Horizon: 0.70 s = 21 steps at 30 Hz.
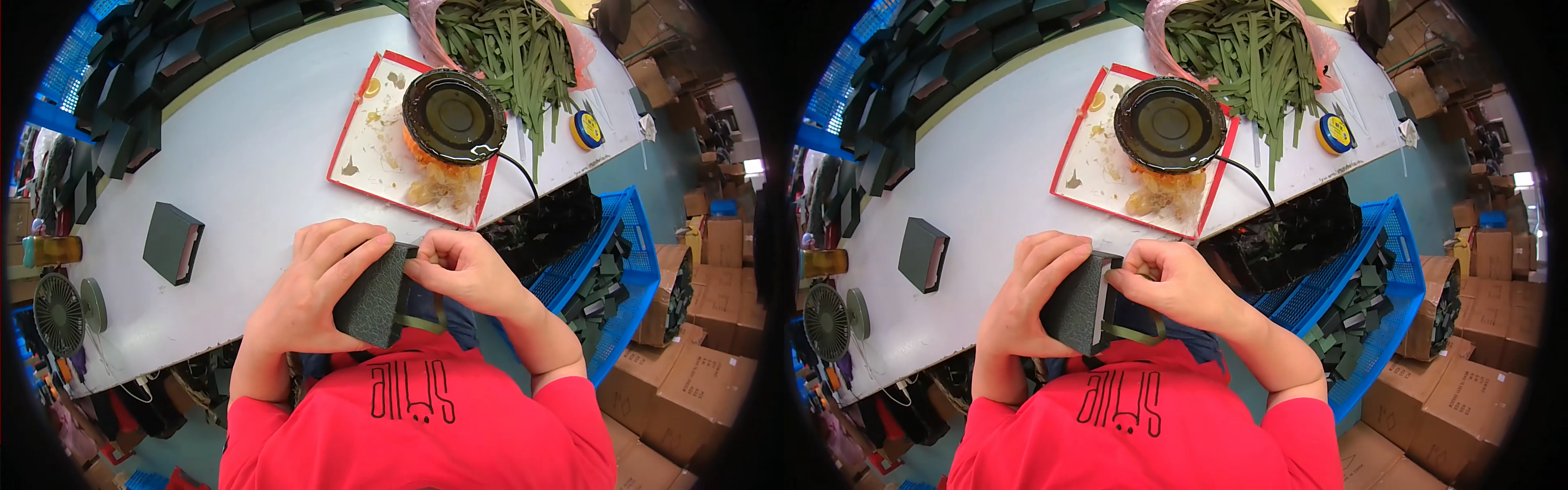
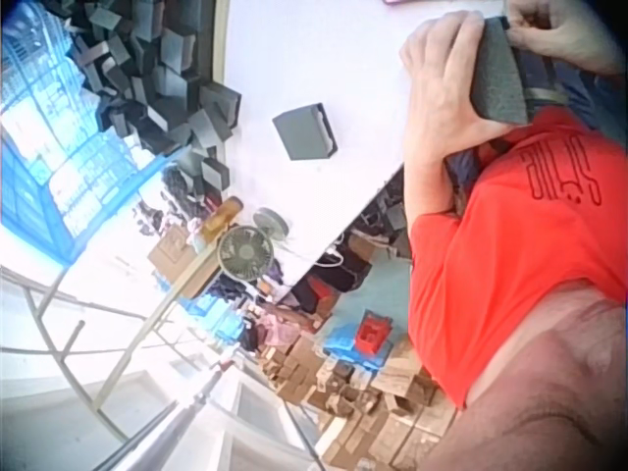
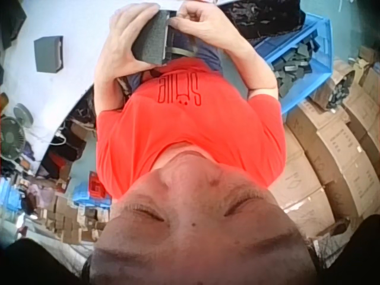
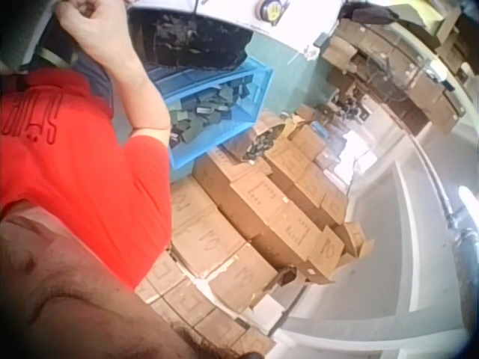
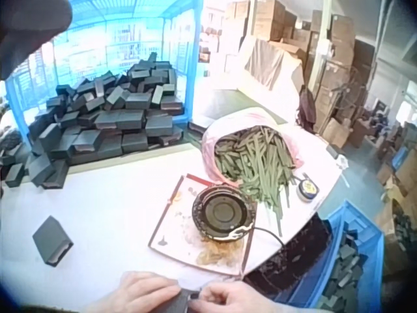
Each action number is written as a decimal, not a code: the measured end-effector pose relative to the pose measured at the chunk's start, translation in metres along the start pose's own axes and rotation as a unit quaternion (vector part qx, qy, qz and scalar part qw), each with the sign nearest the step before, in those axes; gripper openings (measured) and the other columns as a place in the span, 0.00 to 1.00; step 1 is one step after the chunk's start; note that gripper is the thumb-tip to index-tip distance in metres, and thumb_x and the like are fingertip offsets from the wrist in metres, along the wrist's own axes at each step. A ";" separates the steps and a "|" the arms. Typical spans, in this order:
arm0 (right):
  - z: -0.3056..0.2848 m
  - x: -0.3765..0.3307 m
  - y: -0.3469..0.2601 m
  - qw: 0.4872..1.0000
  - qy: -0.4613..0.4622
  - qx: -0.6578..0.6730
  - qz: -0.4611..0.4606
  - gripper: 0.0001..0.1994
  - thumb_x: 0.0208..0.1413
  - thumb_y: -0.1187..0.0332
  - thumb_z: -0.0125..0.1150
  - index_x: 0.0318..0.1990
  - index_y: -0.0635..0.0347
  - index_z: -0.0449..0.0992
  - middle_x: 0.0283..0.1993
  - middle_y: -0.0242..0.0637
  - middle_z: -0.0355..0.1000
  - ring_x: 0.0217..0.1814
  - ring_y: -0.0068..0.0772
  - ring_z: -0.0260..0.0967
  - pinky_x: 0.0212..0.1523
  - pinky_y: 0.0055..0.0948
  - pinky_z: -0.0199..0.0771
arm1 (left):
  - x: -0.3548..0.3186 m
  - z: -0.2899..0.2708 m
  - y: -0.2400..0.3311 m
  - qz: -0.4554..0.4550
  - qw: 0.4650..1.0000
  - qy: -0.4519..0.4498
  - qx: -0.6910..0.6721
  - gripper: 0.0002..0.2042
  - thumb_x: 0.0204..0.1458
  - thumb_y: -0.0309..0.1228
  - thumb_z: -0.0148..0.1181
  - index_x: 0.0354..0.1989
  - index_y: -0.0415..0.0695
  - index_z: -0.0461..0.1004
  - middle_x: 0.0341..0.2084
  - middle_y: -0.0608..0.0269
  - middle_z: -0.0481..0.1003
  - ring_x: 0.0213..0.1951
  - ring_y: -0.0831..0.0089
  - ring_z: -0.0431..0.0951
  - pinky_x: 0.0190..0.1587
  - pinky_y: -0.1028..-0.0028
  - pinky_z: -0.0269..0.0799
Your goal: The person assembles small green boxes by inserting green ribbons into slots on the sides. They pick up a box, thread a ribbon through the side, and place the finished unit on the table. The person repeats this process for multiple boxes, occasionally retrieving ribbons from a nearby pile.
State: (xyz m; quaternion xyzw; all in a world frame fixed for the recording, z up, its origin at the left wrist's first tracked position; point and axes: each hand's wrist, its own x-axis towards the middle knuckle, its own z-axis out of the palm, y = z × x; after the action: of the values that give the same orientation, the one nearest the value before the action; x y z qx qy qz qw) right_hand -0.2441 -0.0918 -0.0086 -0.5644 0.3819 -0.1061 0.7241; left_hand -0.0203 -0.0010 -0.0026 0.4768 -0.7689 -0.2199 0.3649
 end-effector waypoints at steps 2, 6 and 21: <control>0.001 0.001 -0.006 0.999 0.008 -0.036 0.013 0.13 0.58 0.66 0.65 0.26 0.63 0.72 0.20 0.21 0.62 0.24 0.10 0.55 0.24 0.20 0.55 | 0.001 0.000 0.001 0.010 1.000 -0.004 0.029 0.43 0.26 0.37 0.77 0.58 0.36 0.69 0.55 0.51 0.71 0.55 0.50 0.70 0.57 0.56 0.64; 0.001 0.007 0.003 0.995 0.016 -0.087 -0.041 0.13 0.57 0.67 0.64 0.25 0.65 0.71 0.20 0.23 0.62 0.24 0.12 0.56 0.24 0.22 0.57 | 0.004 -0.002 0.006 0.019 0.996 -0.023 0.088 0.41 0.26 0.36 0.75 0.56 0.38 0.70 0.54 0.53 0.72 0.53 0.53 0.71 0.55 0.57 0.63; -0.002 0.006 0.011 0.998 -0.026 0.027 -0.052 0.13 0.64 0.64 0.60 0.40 0.67 0.81 0.33 0.29 0.77 0.36 0.13 0.69 0.38 0.20 0.70 | -0.008 0.001 -0.003 -0.023 0.999 0.007 0.023 0.43 0.28 0.39 0.77 0.60 0.41 0.68 0.56 0.57 0.70 0.57 0.56 0.68 0.56 0.58 0.61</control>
State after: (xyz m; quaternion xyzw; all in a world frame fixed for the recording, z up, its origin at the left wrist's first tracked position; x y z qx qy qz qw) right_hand -0.2446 -0.0930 -0.0208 -0.5663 0.3301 -0.1387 0.7424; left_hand -0.0171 0.0042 -0.0085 0.5042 -0.7600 -0.2068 0.3541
